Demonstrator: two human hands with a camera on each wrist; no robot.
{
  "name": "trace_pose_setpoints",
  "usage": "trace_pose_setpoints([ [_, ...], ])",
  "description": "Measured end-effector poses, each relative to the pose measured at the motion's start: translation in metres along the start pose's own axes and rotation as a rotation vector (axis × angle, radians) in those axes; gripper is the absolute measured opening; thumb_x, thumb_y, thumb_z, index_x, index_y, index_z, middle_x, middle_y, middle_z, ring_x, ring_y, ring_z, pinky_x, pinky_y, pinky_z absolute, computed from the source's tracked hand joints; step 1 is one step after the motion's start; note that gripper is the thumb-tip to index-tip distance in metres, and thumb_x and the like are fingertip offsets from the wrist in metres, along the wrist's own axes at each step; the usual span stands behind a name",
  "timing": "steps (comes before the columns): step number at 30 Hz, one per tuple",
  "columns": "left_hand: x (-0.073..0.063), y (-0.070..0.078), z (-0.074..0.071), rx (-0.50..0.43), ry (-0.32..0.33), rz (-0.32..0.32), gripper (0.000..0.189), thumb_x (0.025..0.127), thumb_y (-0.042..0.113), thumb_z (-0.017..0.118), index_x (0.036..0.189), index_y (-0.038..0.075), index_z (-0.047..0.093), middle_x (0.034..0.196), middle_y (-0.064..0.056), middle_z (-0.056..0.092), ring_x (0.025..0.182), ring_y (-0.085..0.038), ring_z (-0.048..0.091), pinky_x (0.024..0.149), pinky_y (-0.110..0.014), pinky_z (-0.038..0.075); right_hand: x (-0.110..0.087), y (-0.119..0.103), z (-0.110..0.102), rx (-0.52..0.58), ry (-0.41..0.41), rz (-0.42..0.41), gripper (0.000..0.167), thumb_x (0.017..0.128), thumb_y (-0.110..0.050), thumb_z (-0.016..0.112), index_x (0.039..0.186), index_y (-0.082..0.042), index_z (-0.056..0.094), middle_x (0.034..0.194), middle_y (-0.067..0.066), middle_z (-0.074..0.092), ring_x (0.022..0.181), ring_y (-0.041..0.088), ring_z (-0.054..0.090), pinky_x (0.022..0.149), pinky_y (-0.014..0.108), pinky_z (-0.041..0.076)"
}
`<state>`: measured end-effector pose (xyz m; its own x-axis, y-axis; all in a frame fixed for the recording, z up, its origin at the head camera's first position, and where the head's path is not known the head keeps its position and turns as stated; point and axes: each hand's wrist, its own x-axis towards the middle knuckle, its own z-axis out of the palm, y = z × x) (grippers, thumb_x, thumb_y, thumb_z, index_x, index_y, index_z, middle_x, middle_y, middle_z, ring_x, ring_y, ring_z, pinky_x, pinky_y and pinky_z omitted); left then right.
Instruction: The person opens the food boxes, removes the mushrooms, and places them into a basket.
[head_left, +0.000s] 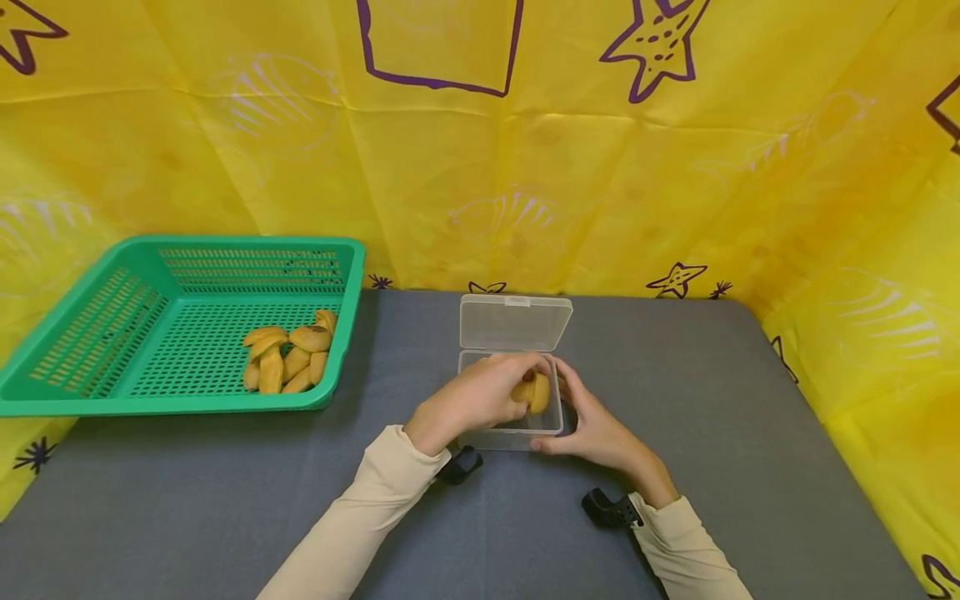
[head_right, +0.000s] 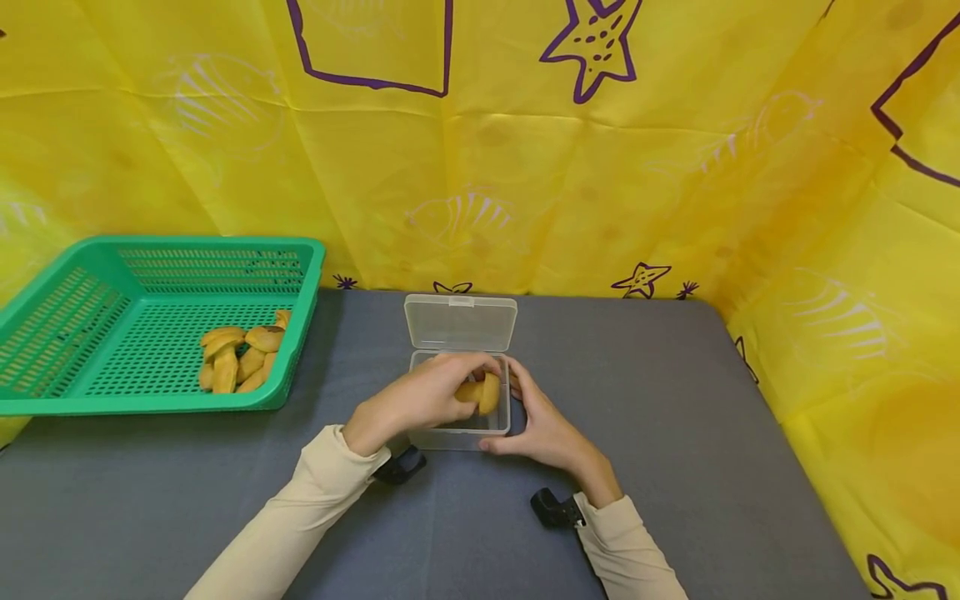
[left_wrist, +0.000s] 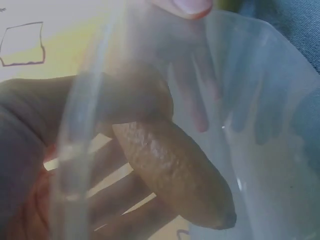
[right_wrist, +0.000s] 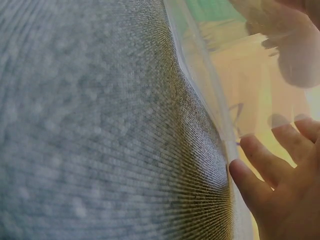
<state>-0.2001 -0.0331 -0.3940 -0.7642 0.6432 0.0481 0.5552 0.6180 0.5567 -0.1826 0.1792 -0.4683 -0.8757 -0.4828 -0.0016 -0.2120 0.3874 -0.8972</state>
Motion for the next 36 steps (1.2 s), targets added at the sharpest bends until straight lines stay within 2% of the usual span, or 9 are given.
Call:
trace_pose_setpoints([
  [5, -0.006, 0.003, -0.005, -0.017, 0.034, 0.02, 0.044, 0.08, -0.001, 0.07, 0.122, 0.011, 0.064, 0.12, -0.002, 0.067, 0.106, -0.019, 0.062, 0.091, -0.033, 0.051, 0.0, -0.001, 0.0, -0.008, 0.001, -0.008, 0.117, 0.074, -0.023, 0.088, 0.159, -0.021, 0.008, 0.163, 0.014, 0.024, 0.147, 0.036, 0.031, 0.115, 0.061, 0.028],
  [11, -0.014, 0.003, -0.011, -0.065, 0.06, 0.012, 0.044, 0.084, 0.001, 0.07, 0.126, 0.011, 0.062, 0.124, -0.003, 0.067, 0.107, -0.018, 0.062, 0.091, -0.034, 0.052, 0.0, -0.001, 0.001, -0.016, 0.003, 0.003, 0.118, 0.074, -0.024, 0.088, 0.159, -0.021, 0.007, 0.16, 0.014, 0.03, 0.144, 0.032, 0.037, 0.11, 0.056, 0.035],
  [17, -0.023, 0.003, -0.017, -0.046, 0.155, 0.039, 0.044, 0.084, 0.002, 0.071, 0.125, 0.014, 0.064, 0.122, -0.001, 0.068, 0.103, -0.016, 0.062, 0.089, -0.034, 0.052, -0.002, -0.001, 0.001, -0.013, 0.005, 0.017, 0.118, 0.074, -0.025, 0.088, 0.16, -0.019, 0.006, 0.162, 0.017, 0.026, 0.145, 0.037, 0.034, 0.11, 0.059, 0.035],
  [22, -0.032, 0.002, -0.023, -0.038, 0.215, 0.058, 0.045, 0.084, 0.002, 0.07, 0.127, 0.015, 0.064, 0.122, 0.0, 0.067, 0.103, -0.015, 0.063, 0.089, -0.034, 0.053, -0.001, -0.001, 0.001, -0.033, 0.002, -0.005, 0.117, 0.075, -0.025, 0.087, 0.16, -0.018, 0.006, 0.16, 0.019, 0.028, 0.142, 0.038, 0.039, 0.105, 0.054, 0.041],
  [25, -0.038, 0.001, -0.026, -0.029, 0.239, 0.059, 0.045, 0.084, 0.002, 0.069, 0.127, 0.015, 0.064, 0.123, 0.0, 0.067, 0.103, -0.015, 0.063, 0.089, -0.034, 0.053, -0.001, -0.001, 0.001, -0.027, 0.001, -0.015, 0.116, 0.075, -0.024, 0.087, 0.159, -0.021, 0.008, 0.161, 0.014, 0.028, 0.141, 0.035, 0.04, 0.106, 0.051, 0.04],
  [29, -0.045, -0.003, -0.031, -0.023, 0.267, 0.051, 0.045, 0.085, 0.003, 0.069, 0.128, 0.015, 0.063, 0.122, 0.0, 0.066, 0.102, -0.015, 0.063, 0.088, -0.034, 0.054, 0.001, 0.0, 0.001, -0.022, -0.003, -0.04, 0.114, 0.075, -0.024, 0.087, 0.158, -0.026, 0.01, 0.163, 0.007, 0.025, 0.143, 0.033, 0.038, 0.109, 0.054, 0.037],
  [36, -0.054, -0.012, -0.039, -0.029, 0.295, 0.044, 0.044, 0.085, 0.003, 0.07, 0.127, 0.015, 0.064, 0.12, -0.001, 0.066, 0.101, -0.016, 0.062, 0.087, -0.034, 0.053, 0.002, 0.002, 0.001, -0.021, 0.004, -0.066, 0.113, 0.074, -0.022, 0.088, 0.158, -0.025, 0.012, 0.162, 0.01, 0.027, 0.146, 0.036, 0.033, 0.112, 0.061, 0.032],
])
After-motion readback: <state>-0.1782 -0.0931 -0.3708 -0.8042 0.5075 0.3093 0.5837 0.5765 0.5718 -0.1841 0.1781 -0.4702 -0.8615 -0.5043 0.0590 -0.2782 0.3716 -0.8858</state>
